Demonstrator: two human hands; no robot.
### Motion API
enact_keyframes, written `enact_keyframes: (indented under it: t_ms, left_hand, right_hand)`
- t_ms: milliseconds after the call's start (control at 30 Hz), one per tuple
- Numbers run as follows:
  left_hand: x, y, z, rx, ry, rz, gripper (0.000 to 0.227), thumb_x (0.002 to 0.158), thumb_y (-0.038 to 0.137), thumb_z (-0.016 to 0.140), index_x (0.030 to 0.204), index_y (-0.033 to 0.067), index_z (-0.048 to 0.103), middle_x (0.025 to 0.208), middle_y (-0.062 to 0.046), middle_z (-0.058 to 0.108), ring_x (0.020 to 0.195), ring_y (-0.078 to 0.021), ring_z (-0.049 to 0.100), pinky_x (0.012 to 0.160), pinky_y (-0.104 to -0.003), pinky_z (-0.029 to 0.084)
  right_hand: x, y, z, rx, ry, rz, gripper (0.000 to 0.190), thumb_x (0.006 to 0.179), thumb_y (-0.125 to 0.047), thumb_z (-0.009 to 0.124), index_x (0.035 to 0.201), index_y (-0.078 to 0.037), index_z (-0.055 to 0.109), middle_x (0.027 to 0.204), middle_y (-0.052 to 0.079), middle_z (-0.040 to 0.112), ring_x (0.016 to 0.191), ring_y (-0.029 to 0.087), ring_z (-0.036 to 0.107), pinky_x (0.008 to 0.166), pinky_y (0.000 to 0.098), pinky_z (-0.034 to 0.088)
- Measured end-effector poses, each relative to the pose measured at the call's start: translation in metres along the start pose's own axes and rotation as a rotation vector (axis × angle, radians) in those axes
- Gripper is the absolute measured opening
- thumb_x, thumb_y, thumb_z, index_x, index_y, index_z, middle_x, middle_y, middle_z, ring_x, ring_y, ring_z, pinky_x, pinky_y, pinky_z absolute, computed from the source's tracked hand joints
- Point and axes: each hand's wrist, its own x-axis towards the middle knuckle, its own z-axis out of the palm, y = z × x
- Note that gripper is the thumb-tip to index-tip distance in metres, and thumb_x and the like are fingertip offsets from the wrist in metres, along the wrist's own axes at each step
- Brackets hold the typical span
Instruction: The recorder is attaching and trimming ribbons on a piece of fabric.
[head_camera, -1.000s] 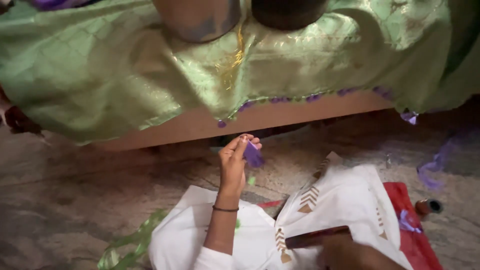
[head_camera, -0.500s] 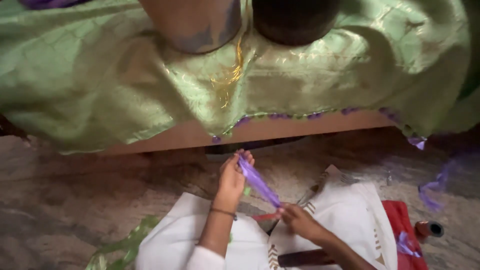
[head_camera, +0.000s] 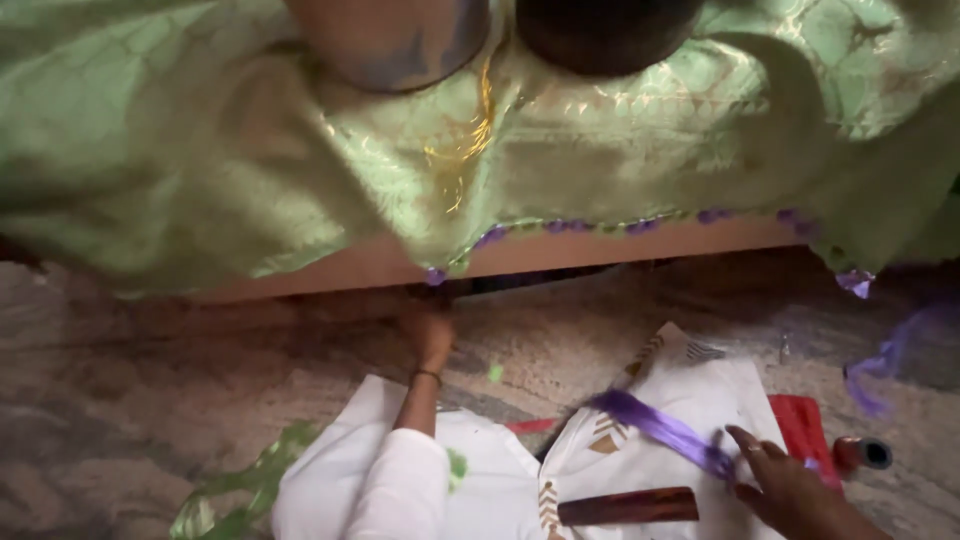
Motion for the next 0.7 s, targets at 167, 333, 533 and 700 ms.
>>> enact_keyframes:
  t_ms: [167,333,533,700]
  left_hand:
    - [-0.021,0.125,-0.045,0.236,0.052,0.187,0.036,0.098,0.036,0.057,0.095,0.0031,0.073,0.095,-0.016,0.077,0.090,-0.0328,0.072,0.084,-0.044,0.056]
    - [-0.026,0.236,-0.004,-0.567,-0.016,-0.170,0.051,0.095,0.048,0.054,0.119,0.0066,0.071,0.121,-0.012,0.073,0.113,-0.0249,0.069,0.103,-0.037,0.051]
    - [-0.059,0.318,0.009,-0.927,-0.452,-0.389,0.063,0.096,0.054,0.054,0.125,-0.0019,0.062,0.113,-0.018,0.074,0.104,-0.0276,0.069,0.097,-0.039,0.052]
    - [-0.070,0.304,0.013,-0.553,-0.379,-0.105,0.023,0.101,0.014,0.062,0.116,-0.0029,0.066,0.111,-0.010,0.073,0.107,-0.0185,0.071,0.102,-0.034,0.057]
  right_hand:
    - [-0.027,-0.102,-0.093,-0.020,0.082,-0.093,0.082,0.092,-0.036,0.066,0.159,-0.029,0.020,0.153,0.019,0.045,0.103,0.034,0.074,0.088,0.0438,0.062]
    - [-0.036,-0.202,-0.167,0.075,0.421,-0.470,0.073,0.088,-0.029,0.067,0.154,-0.019,0.036,0.128,0.021,0.067,0.092,0.035,0.075,0.079,0.0470,0.061]
    - [0.023,-0.267,-0.185,0.719,0.409,-0.586,0.045,0.096,-0.024,0.068,0.138,-0.009,0.060,0.127,0.015,0.074,0.116,0.027,0.072,0.099,0.0439,0.057]
    - [0.030,-0.294,-0.212,2.000,-0.119,-0.811,0.075,0.088,-0.049,0.069,0.148,-0.011,0.046,0.152,0.011,0.054,0.146,0.029,0.043,0.119,0.0510,0.032]
